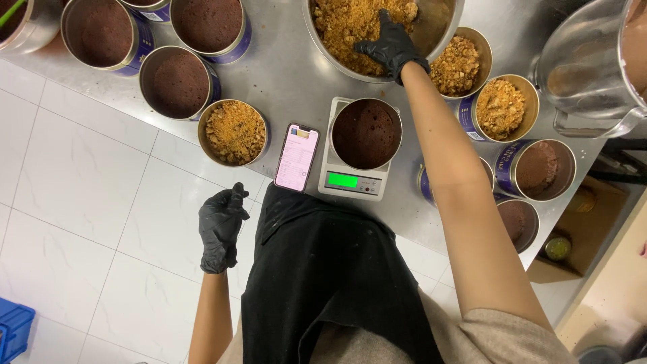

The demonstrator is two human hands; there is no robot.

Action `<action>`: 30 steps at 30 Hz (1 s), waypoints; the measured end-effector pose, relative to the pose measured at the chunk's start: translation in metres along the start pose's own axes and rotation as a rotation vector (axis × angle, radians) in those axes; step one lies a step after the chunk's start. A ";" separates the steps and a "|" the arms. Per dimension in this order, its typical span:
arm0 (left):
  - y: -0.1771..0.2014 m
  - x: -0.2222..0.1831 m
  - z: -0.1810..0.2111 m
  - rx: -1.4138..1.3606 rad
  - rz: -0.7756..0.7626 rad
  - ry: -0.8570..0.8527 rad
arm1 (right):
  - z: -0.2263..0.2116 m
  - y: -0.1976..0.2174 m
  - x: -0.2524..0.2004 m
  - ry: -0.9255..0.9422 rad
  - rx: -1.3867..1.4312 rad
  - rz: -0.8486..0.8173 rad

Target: Weighing and adding crumble topping to containers on a digital scale.

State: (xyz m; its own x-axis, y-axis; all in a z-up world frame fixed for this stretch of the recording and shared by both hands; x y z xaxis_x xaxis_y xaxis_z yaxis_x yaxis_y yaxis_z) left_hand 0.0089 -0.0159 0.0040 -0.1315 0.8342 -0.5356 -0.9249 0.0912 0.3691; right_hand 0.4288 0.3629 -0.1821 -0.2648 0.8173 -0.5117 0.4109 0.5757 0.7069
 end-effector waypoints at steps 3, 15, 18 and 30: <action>0.003 0.001 0.003 0.003 0.011 0.021 | -0.047 0.014 -0.043 -0.143 0.003 -0.107; 0.002 0.015 0.025 -0.015 0.000 0.004 | 0.041 -0.074 0.082 0.298 -0.241 0.214; 0.006 0.015 0.027 -0.031 -0.006 0.018 | -0.013 -0.027 0.030 0.154 -0.204 0.014; 0.005 0.031 0.017 -0.006 -0.020 -0.013 | -0.043 0.058 -0.062 -0.004 1.571 0.016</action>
State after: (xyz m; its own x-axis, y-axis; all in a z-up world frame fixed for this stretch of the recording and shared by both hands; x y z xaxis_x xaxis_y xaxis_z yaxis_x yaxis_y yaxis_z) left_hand 0.0059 0.0199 0.0025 -0.1083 0.8392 -0.5329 -0.9294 0.1047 0.3538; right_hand 0.4315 0.3472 -0.0883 -0.2501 0.8213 -0.5127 0.8756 -0.0342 -0.4819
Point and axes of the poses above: each hand's wrist, its own x-axis towards the middle knuckle, its own y-axis out of the back of the hand, z = x × y, the point moved 6 cm from there along x, towards the middle knuckle, and after that the axes turned 14 degrees about -z, right-handed, at the moved point
